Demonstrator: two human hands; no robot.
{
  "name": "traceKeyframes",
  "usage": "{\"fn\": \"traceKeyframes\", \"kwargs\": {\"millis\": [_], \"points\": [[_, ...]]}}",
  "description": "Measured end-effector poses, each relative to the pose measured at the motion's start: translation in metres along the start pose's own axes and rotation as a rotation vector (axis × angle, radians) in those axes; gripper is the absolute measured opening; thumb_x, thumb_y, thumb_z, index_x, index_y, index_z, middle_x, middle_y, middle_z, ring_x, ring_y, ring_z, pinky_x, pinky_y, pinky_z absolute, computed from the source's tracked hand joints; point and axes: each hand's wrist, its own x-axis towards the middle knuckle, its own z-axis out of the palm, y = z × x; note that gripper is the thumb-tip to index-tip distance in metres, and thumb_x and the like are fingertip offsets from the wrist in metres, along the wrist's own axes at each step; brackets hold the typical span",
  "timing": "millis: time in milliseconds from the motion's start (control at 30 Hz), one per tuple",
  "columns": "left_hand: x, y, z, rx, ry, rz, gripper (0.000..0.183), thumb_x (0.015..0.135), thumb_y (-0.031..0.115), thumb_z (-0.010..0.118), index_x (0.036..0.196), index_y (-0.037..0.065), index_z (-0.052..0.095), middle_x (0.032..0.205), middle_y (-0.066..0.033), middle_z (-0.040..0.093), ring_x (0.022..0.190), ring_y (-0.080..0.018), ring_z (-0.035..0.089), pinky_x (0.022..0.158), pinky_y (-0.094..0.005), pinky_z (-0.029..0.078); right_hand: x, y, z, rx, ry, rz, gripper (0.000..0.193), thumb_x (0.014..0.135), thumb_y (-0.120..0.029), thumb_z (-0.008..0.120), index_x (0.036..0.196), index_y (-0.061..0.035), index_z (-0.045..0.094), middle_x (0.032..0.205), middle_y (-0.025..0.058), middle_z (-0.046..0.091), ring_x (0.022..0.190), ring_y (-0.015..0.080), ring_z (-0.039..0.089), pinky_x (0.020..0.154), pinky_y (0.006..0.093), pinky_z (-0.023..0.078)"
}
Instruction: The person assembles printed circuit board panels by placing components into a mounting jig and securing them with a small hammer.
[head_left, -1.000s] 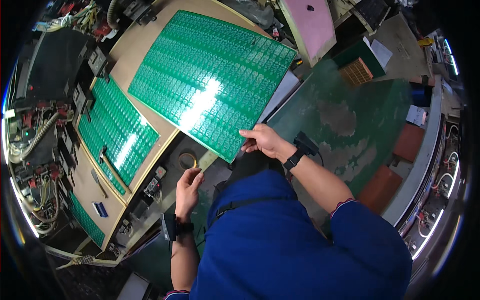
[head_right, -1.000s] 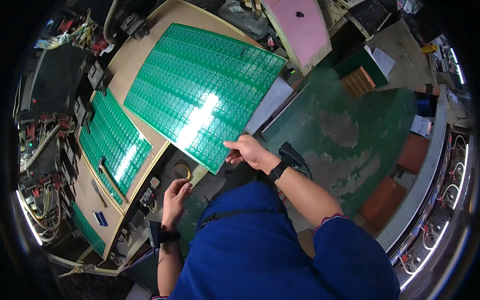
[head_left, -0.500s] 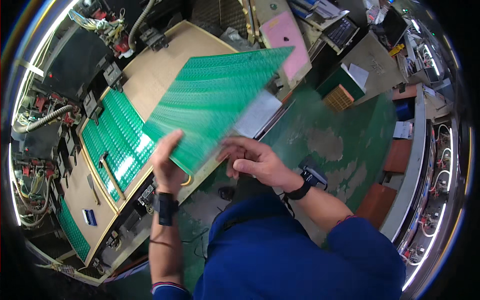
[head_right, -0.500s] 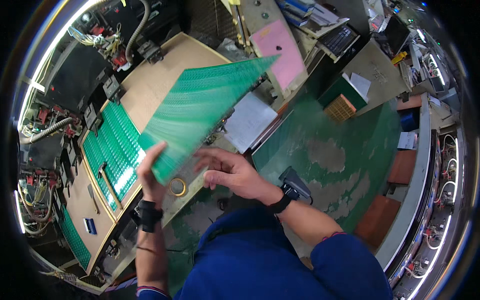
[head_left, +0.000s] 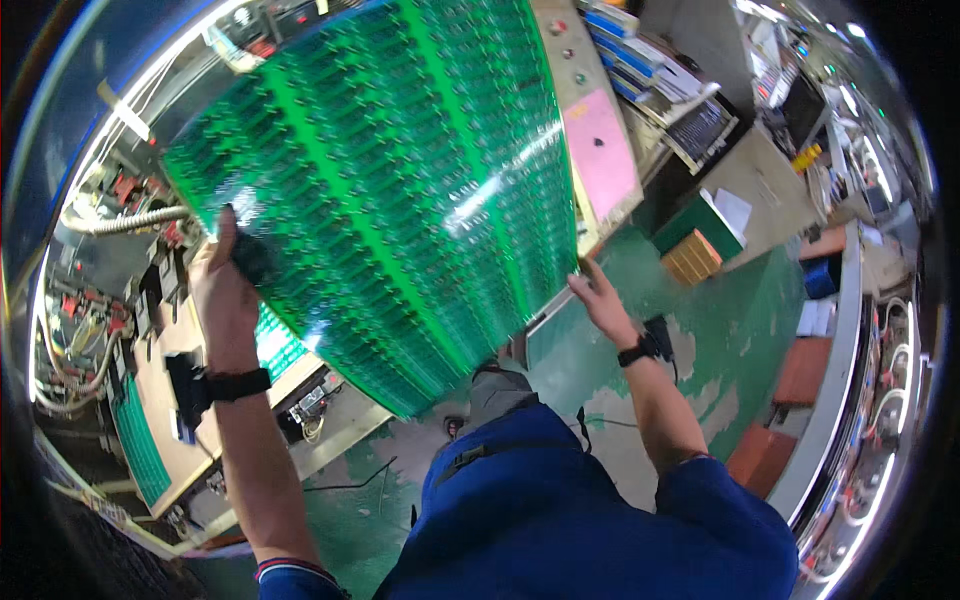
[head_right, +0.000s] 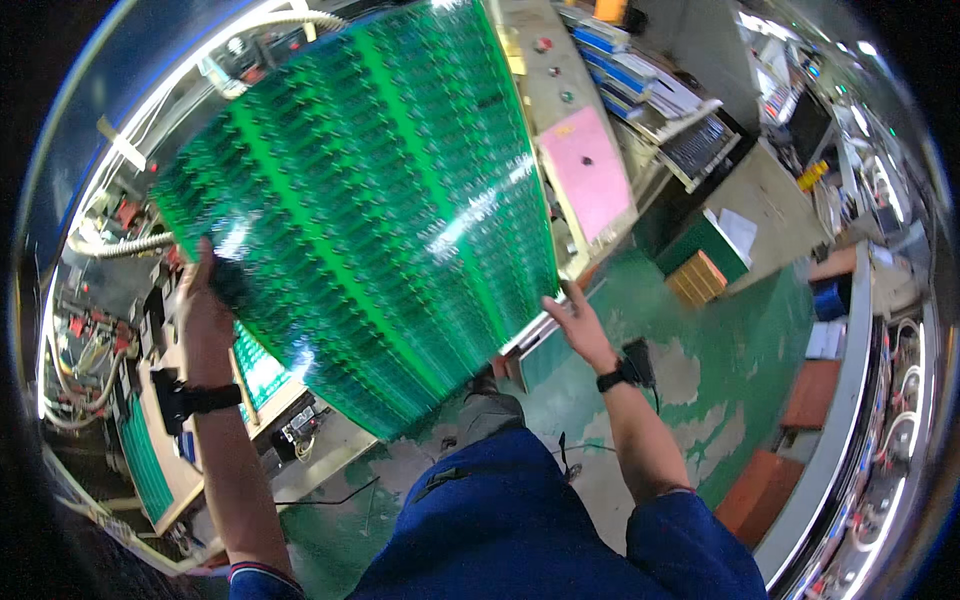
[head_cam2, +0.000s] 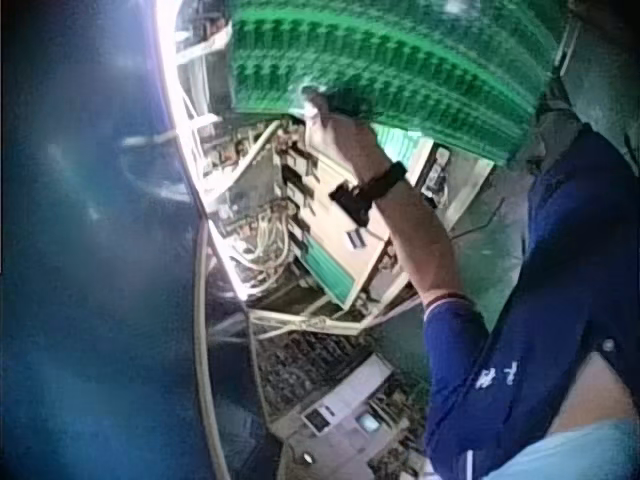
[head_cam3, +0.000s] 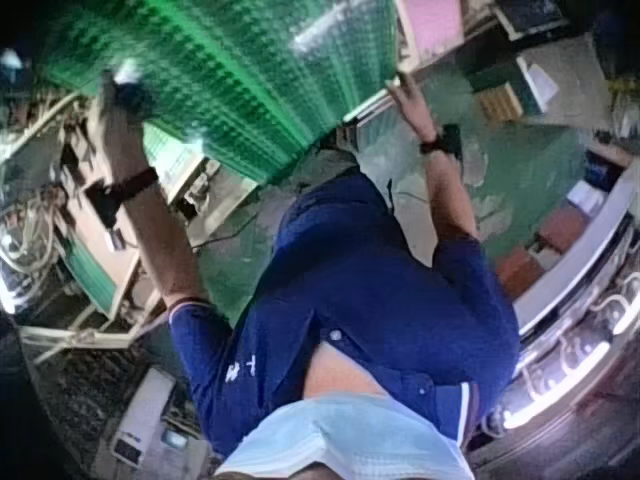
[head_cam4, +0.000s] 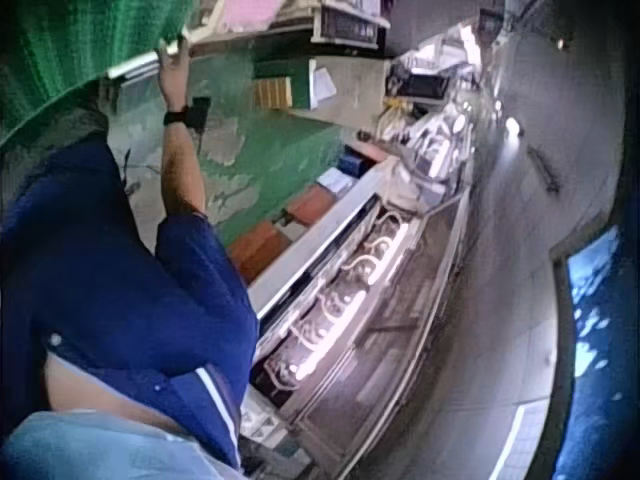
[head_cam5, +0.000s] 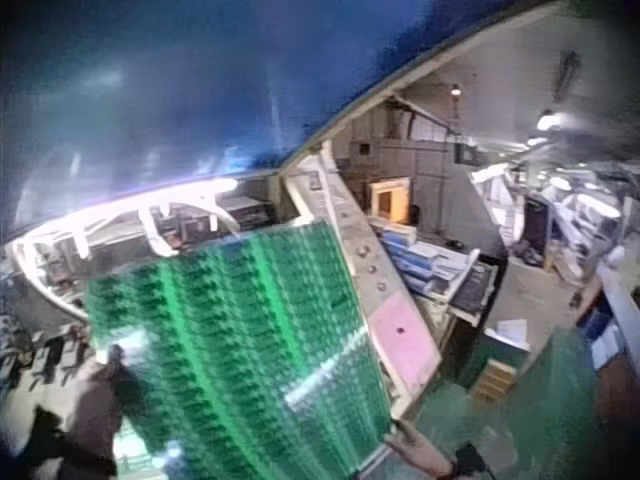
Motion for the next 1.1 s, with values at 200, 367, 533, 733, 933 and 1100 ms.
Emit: {"fn": "traceKeyframes", "kwargs": {"millis": [200, 367, 533, 733, 933, 1100], "points": [[0.046, -0.1, -0.007, 0.251, 0.13, -0.287, 0.036, 0.102, 0.031, 0.062, 0.12, 0.001, 0.067, 0.109, -0.0091, 0.072, 0.096, -0.0201, 0.067, 0.088, -0.0364, 0.053, 0.035, 0.081, -0.031, -0.118, -0.092, 0.086, 0.04, 0.099, -0.034, 0.066, 0.118, 0.0018, 0.063, 0.107, 0.0062, 0.063, 0.094, 0.0147, 0.055, 0.088, 0.0324, 0.046], [0.053, -0.176, -0.018, 0.482, -0.176, -0.337, 0.034, 0.097, 0.033, 0.066, 0.097, 0.0, 0.072, 0.091, -0.0062, 0.071, 0.08, -0.014, 0.061, 0.073, -0.0322, 0.049, 0.065, 0.1, -0.018, 0.156, 0.106, 0.286, 0.028, 0.103, -0.026, 0.062, 0.103, 0.0017, 0.066, 0.1, 0.0007, 0.065, 0.092, 0.011, 0.054, 0.084, 0.0299, 0.044], [-0.06, -0.294, -0.066, 0.145, -0.129, -1.141, 0.024, 0.097, 0.016, 0.064, 0.119, 0.007, 0.068, 0.107, -0.0004, 0.071, 0.096, -0.0144, 0.065, 0.086, -0.036, 0.053, 0.123, 0.108, -0.023, 0.157, 0.218, 0.38, 0.024, 0.103, -0.021, 0.059, 0.088, -0.0027, 0.062, 0.088, -0.0038, 0.056, 0.084, 0.0087, 0.049, 0.077, 0.0291, 0.04], [-0.011, -0.295, -0.049, 0.417, 0.145, -1.002, 0.029, 0.091, 0.011, 0.066, 0.117, 0.0, 0.06, 0.084, -0.001, 0.062, 0.07, -0.0102, 0.052, 0.061, -0.028, 0.044, 0.257, 0.067, 0.023, -0.342, 0.083, 0.224, 0.029, 0.1, -0.022, 0.063, 0.084, 0.0016, 0.057, 0.078, 0.0002, 0.053, 0.075, 0.0111, 0.044, 0.069, 0.0317, 0.039], [0.088, -0.341, -0.103, 0.96, -0.033, -0.553, 0.017, 0.081, 0.002, 0.077, 0.09, 0.0, 0.062, 0.071, -0.0017, 0.059, 0.067, -0.0111, 0.056, 0.064, -0.0286, 0.047, 0.395, 0.045, 0.084, -0.163, -0.175, 0.139, 0.027, 0.093, -0.01, 0.071, 0.115, 0.0047, 0.067, 0.102, 0.0073, 0.072, 0.093, 0.0129, 0.063, 0.085, 0.0282, 0.049], [0.123, -0.335, -0.091, 1.166, -0.145, -0.596, 0.027, 0.079, 0.017, 0.082, 0.09, 0.002, 0.062, 0.072, -0.005, 0.06, 0.068, -0.0169, 0.06, 0.067, -0.0341, 0.05, 0.427, 0.042, 0.099, -0.153, -0.278, 0.273, 0.047, 0.088, 0.0, 0.073, 0.131, 0.0083, 0.054, 0.121, 0.0135, 0.069, 0.106, 0.0191, 0.065, 0.094, 0.0301, 0.048]]}}
